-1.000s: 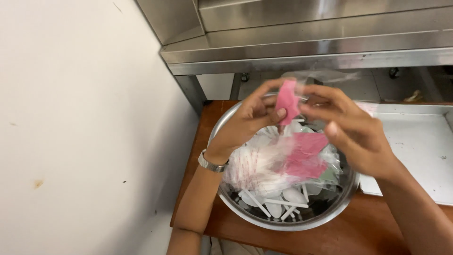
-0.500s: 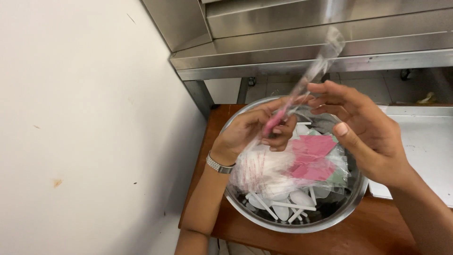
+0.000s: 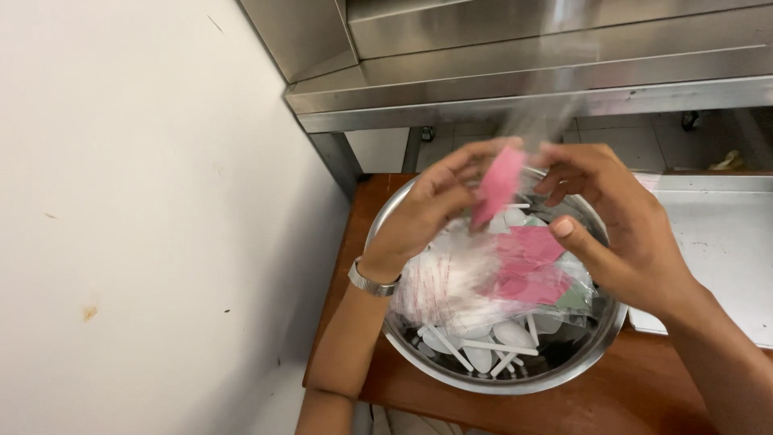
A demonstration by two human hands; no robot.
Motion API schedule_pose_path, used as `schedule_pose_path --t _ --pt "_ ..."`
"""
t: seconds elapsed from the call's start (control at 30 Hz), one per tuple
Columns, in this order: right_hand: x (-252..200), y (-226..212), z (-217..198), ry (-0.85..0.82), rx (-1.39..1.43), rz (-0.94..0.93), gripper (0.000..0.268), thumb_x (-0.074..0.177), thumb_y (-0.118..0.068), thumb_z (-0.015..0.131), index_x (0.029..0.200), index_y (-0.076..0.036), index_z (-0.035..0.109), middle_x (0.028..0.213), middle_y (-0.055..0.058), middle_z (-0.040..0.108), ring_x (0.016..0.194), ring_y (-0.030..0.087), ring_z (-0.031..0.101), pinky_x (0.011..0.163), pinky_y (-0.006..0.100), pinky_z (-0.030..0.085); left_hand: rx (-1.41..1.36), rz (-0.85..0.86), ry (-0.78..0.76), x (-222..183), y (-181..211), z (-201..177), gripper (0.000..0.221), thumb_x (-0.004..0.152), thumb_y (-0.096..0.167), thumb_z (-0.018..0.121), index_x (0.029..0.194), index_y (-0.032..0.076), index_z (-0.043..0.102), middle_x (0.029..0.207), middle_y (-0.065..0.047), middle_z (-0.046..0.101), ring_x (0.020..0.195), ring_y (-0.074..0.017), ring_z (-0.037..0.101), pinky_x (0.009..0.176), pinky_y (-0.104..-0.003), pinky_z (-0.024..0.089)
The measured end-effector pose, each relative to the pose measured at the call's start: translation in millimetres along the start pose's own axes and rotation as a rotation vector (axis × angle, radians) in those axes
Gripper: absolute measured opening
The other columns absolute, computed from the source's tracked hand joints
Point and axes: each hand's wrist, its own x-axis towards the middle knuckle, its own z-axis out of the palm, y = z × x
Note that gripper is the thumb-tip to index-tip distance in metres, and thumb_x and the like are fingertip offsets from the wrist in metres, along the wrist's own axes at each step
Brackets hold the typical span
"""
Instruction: Packaging plastic spoons and pink napkins into small plastic bags and organizing them in a tray.
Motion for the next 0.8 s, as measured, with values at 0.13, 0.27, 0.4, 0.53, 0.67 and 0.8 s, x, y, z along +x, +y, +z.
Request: schedule_pose_path --t 0.13,0.27,0.4,0.53,0.67,0.8 --pt "5.3 15.4 2.0 0.123 0.137 0.157 0.05 0.097 -0.018 0.06 0.141 0.005 0.052 0.114 0.017 0.065 0.101 0.024 0.066 0.093 0.035 0.059 0.388 0.046 0.268 4.2 6.0 21.0 0.043 0.096 0.029 0.066 0.135 0.01 0.06 0.097 -0.007 0.076 0.082 -0.0133 0.074 0.072 -0.021 0.059" --pt "10.2 31.9 -2.8 0.308 0.298 0.309 0.015 0.107 -0.011 0.062 0.114 0.001 0.068 0.097 0.011 0.07 0.08 0.017 0.067 0.079 0.027 0.06 0.434 0.079 0.277 6.1 3.7 22.1 0.03 0.09 0.021 0.075 0.115 0.007 0.069 0.101 -0.007 0.073 0.083 -0.0131 0.07 0.067 -0.022 0.062" --pt "10.7 47.2 -4.2 0.353 0.376 0.299 0.01 0.102 -0.008 0.068 0.107 0.0 0.07 0.091 0.009 0.071 0.076 0.014 0.068 0.077 0.025 0.063 0.547 -0.01 0.207 6.4 19.6 31.7 0.04 0.083 0.035 0.076 0.114 0.01 0.069 0.108 -0.004 0.076 0.086 -0.0129 0.074 0.072 -0.021 0.062" --pt "12.3 50.2 -1.1 0.348 0.206 0.221 0.01 0.098 -0.005 0.075 0.106 0.002 0.074 0.081 0.012 0.071 0.074 0.012 0.065 0.069 0.026 0.055 0.435 0.149 0.256 8.9 -4.1 25.1 0.061 0.082 0.027 0.086 0.135 0.008 0.064 0.118 -0.015 0.07 0.103 -0.0246 0.072 0.081 -0.034 0.063" --pt "12.4 31.0 3.3 0.187 0.145 0.176 0.009 0.093 -0.001 0.076 0.099 0.004 0.075 0.079 0.014 0.069 0.075 0.015 0.066 0.074 0.033 0.061 0.317 0.291 0.4 12.5 -1.2 27.5 0.029 0.093 0.02 0.078 0.117 0.005 0.073 0.104 -0.01 0.074 0.091 -0.0168 0.074 0.072 -0.027 0.064" --pt "13.3 17.6 9.5 0.089 0.111 0.187 0.012 0.09 -0.002 0.075 0.101 0.004 0.076 0.079 0.018 0.072 0.074 0.023 0.072 0.078 0.043 0.063 0.332 0.388 0.485 11.2 2.9 24.5 0.01 0.093 0.011 0.077 0.097 0.002 0.079 0.086 -0.007 0.075 0.074 -0.0147 0.075 0.06 -0.022 0.064"
